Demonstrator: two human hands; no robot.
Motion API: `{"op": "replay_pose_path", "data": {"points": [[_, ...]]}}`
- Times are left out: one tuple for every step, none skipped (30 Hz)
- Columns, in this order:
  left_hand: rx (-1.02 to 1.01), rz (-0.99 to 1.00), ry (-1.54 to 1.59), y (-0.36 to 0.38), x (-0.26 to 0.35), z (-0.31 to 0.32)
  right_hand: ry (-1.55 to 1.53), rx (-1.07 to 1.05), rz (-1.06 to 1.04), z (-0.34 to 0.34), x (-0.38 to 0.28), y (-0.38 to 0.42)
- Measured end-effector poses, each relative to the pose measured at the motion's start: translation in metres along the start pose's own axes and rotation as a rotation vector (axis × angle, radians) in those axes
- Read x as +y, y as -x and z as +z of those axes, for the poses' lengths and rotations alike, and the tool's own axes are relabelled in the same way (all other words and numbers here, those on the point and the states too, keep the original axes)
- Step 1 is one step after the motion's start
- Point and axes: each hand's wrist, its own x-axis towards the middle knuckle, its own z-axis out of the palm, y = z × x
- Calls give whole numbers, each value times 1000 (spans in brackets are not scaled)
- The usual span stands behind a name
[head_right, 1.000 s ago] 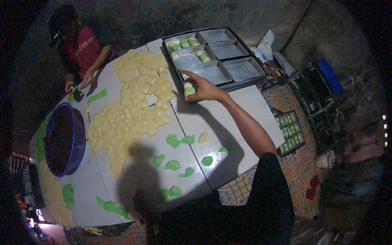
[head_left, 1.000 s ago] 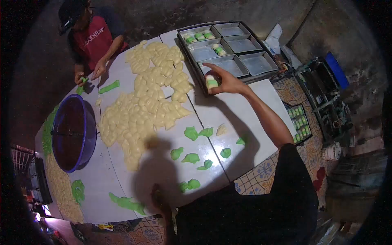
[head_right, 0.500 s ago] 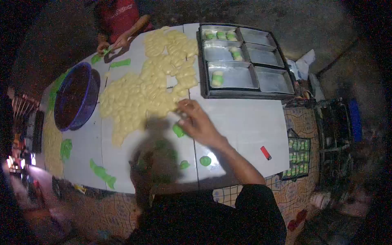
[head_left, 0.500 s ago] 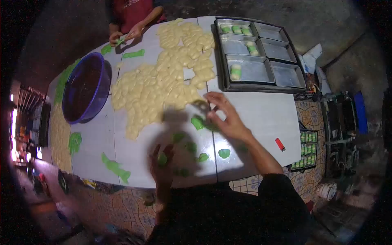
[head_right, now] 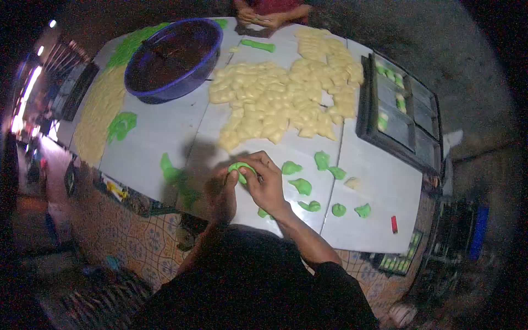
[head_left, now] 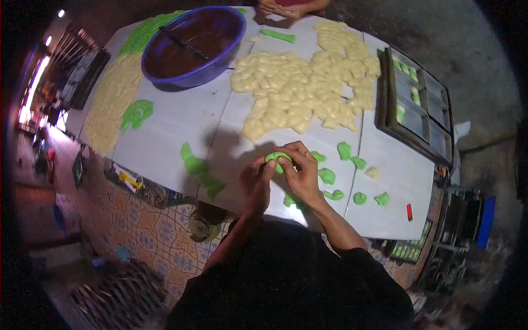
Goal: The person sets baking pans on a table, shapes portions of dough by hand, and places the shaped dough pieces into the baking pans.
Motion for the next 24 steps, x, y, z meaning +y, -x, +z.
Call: {"op": "replay_pose_path", "data": {"points": [[101, 27, 76, -7, 3, -7, 50, -36, 8, 13, 7, -11], [130, 39, 85, -13, 2, -22, 104, -65, 16, 23, 11, -21], [52, 43, -39, -22, -4, -35, 90, -27, 1, 29, 4, -34], [-25, 44, -162, -33, -1, -47, 149, -25, -152, 36, -11, -45], [-200, -131, -6, -41, 3, -62, 71, -136, -214, 51, -14, -51], [-185, -126, 3, -46, 10, -68, -10, -242, -268, 67, -17, -53], [-228, -305, 554, -50, 16, -71, -118, -240, -217, 82, -3, -55], [-273, -471, 1111, -57, 20, -75, 28, -273, -271, 87, 9, -64], [-250, -499, 996, -64, 16, -79, -168, -287, -125, 93, 9, -71], [-254, -490, 1001, -78, 33, -81, -365, -293, 27, 99, 10, -76], [-489, -456, 1142, -94, 52, -82, -513, -314, 87, 98, 29, -83], [-727, -426, 1276, -113, 66, -83, -664, -327, 154, 95, 47, -85], [-788, -343, 1181, -145, 53, -86, -858, -382, 263, 93, 45, -83], [-1023, -129, 1256, -197, 40, -92, -750, -288, 272, 97, 51, -95], [-701, 49, 741, -240, 50, -103, -812, -213, 288, 96, 45, -102], [-544, 109, 553, -296, 51, -109, -875, -137, 298, 95, 39, -106], [-245, 28, 10, -336, 73, -113, -831, -93, 277, 93, 40, -108], [-275, 260, -515, -378, 96, -110, -758, -37, 259, 94, 42, -110], [-77, 317, -821, -406, 85, -105, -734, -26, 259, 93, 44, -111], [-80, 147, -1079, -434, 65, -103, -711, -11, 267, 94, 47, -112], [-255, 279, -1103, -471, 27, -113, -807, 9, 246, 99, 34, -119], [-431, 408, -1114, -500, -13, -121, -792, 9, 297, 95, 40, -117], [-446, 403, -1105, -496, -5, -114, -777, 27, 307, 93, 44, -119], [-562, -109, -1005, -474, 34, -108, -765, 48, 319, 92, 48, -119]]}}
